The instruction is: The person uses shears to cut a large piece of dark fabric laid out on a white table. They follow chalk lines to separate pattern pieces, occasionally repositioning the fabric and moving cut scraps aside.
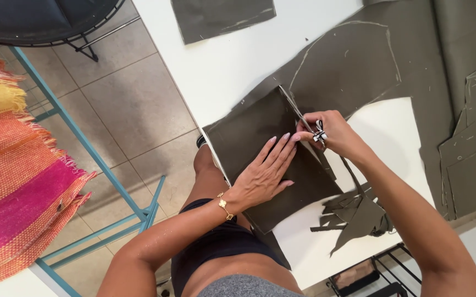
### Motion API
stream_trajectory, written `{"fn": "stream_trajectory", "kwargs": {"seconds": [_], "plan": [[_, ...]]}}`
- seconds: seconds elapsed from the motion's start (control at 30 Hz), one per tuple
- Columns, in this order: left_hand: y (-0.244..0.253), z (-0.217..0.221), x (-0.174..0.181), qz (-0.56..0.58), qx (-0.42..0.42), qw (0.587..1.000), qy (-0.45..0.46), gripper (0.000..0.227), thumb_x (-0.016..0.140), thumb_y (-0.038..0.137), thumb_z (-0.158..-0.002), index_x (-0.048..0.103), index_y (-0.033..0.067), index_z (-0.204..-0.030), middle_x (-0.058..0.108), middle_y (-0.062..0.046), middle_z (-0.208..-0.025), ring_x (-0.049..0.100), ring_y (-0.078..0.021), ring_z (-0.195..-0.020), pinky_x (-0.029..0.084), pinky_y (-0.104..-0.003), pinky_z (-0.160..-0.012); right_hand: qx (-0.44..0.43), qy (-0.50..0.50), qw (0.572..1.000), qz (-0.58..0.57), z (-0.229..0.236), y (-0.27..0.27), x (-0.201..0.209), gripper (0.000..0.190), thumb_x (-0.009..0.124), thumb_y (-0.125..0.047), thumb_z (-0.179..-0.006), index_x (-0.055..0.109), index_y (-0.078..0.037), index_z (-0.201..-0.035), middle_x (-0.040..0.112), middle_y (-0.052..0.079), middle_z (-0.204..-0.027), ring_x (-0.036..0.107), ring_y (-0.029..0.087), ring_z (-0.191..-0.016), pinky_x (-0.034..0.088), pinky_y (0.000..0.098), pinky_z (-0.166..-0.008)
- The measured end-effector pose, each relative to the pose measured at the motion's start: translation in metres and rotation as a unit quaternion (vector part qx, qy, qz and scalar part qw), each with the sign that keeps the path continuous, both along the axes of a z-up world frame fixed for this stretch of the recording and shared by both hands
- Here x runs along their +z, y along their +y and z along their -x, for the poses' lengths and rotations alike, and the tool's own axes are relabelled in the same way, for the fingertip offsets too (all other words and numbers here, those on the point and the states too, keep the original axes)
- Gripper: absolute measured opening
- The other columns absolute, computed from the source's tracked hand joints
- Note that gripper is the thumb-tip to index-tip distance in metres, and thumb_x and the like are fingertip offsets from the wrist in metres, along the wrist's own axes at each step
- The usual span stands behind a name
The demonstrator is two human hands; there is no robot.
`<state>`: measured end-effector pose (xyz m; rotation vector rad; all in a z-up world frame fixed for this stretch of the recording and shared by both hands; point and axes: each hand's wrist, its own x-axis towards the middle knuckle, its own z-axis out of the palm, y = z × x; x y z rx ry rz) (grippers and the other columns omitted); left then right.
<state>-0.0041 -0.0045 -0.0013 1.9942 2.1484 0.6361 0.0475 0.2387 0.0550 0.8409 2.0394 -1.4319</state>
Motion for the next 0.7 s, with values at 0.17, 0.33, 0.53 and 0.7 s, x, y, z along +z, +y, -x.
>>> {"fn": "stream_trajectory", "kwargs": {"seconds": [0.17, 0.33, 0.53, 0.7], "plan": [[0.0, -0.001, -0.001, -0.004, 0.001, 1.0, -0.005, 0.079, 0.047, 0.048, -0.11, 0.038, -0.0064, -0.166, 0.026, -0.027, -0.179, 0.021, -0.0382, -0.169, 0.013, -0.053, -0.142, -0.012, -0.004, 1.0, -0.025, 0.003, -0.006, 0.006, 0.019, 0.09, -0.019, -0.086, 0.073, -0.014, -0.078, 0.053, 0.003, -0.037, 0.052, 0.013, -0.039, 0.041, 0.0215, -0.053], [0.0, 0.001, 0.002, -0.002, 0.002, 1.0, -0.001, 0.08, 0.048, 0.049, -0.109, 0.037, -0.0066, -0.166, 0.027, -0.027, -0.179, 0.021, -0.038, -0.169, 0.014, -0.053, -0.142, -0.009, 0.005, 0.999, -0.033, 0.0, -0.007, 0.0, 0.02, 0.089, -0.022, -0.087, 0.073, -0.015, -0.077, 0.052, 0.003, -0.036, 0.051, 0.014, -0.037, 0.041, 0.021, -0.051], [-0.001, -0.004, -0.002, -0.002, 0.005, 1.0, 0.002, 0.08, 0.047, 0.05, -0.109, 0.038, -0.006, -0.166, 0.028, -0.026, -0.179, 0.022, -0.0376, -0.169, 0.014, -0.053, -0.142, 0.009, 0.016, 0.999, -0.051, 0.005, -0.008, 0.003, 0.017, 0.089, -0.021, -0.087, 0.074, -0.015, -0.079, 0.056, 0.002, -0.039, 0.055, 0.014, -0.039, 0.042, 0.0221, -0.052], [-0.003, -0.007, 0.004, -0.001, 0.011, 1.0, -0.005, 0.079, 0.047, 0.048, -0.11, 0.038, -0.0069, -0.166, 0.028, -0.026, -0.179, 0.022, -0.0378, -0.169, 0.015, -0.053, -0.142, 0.043, 0.06, 0.989, -0.131, -0.02, -0.019, 0.04, 0.027, 0.091, -0.025, -0.085, 0.074, -0.004, -0.087, 0.067, 0.017, -0.066, 0.07, 0.03, -0.057, 0.054, 0.0406, -0.067]]}}
